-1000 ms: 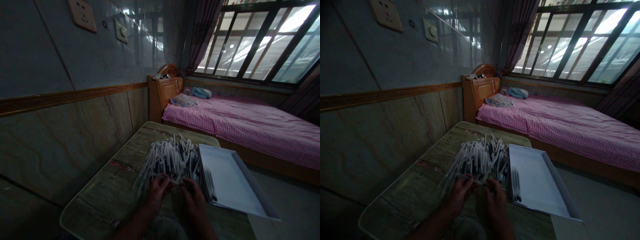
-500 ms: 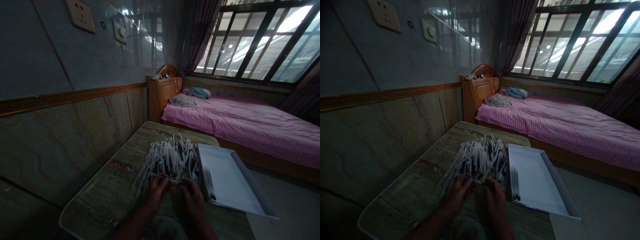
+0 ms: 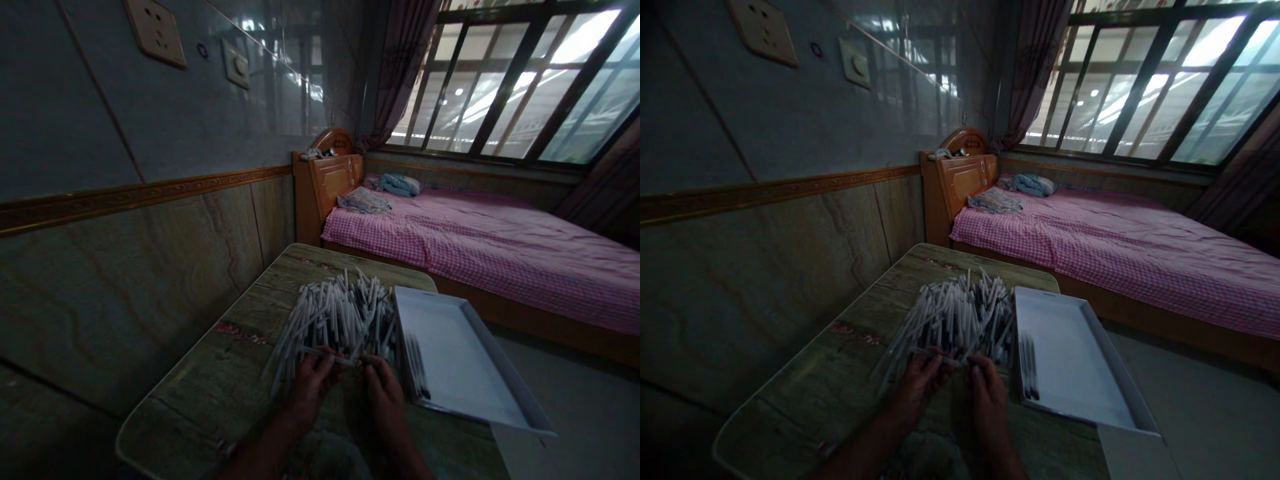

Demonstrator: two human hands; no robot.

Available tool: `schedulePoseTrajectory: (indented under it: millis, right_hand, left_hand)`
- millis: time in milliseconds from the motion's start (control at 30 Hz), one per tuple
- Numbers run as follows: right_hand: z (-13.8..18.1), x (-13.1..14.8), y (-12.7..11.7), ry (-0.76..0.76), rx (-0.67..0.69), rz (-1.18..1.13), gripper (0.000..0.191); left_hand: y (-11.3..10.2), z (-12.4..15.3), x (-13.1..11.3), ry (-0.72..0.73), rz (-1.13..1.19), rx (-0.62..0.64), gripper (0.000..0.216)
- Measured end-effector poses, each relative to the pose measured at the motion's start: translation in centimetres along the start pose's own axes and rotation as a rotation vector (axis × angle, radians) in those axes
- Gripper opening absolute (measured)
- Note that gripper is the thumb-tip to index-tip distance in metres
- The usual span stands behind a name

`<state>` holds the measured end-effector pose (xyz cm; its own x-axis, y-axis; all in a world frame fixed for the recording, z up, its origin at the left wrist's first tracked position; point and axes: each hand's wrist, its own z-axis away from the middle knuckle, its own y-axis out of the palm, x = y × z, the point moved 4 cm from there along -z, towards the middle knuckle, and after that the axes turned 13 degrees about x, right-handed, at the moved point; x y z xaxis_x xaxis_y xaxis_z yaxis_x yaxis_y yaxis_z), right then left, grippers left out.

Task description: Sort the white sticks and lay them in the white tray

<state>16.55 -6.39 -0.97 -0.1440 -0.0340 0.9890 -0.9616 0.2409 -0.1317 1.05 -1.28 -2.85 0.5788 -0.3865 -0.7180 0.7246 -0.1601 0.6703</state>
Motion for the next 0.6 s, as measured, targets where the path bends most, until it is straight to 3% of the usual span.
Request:
schedulePoseTrajectory:
  millis: [233, 600]
  right_hand:
    - [0.01, 0.3, 0.17, -0.056, -0.016, -0.055, 0.025]
    - [-0.11, -0.41, 0.96, 0.022, -0.014, -0.232, 0.023]
  left_hand:
    - [-0.2, -0.14, 0.08, 0.003, 0.016, -0.027, 0.044]
    - [0.38, 0.04, -0.17, 0.013, 0.004, -0.014, 0.049]
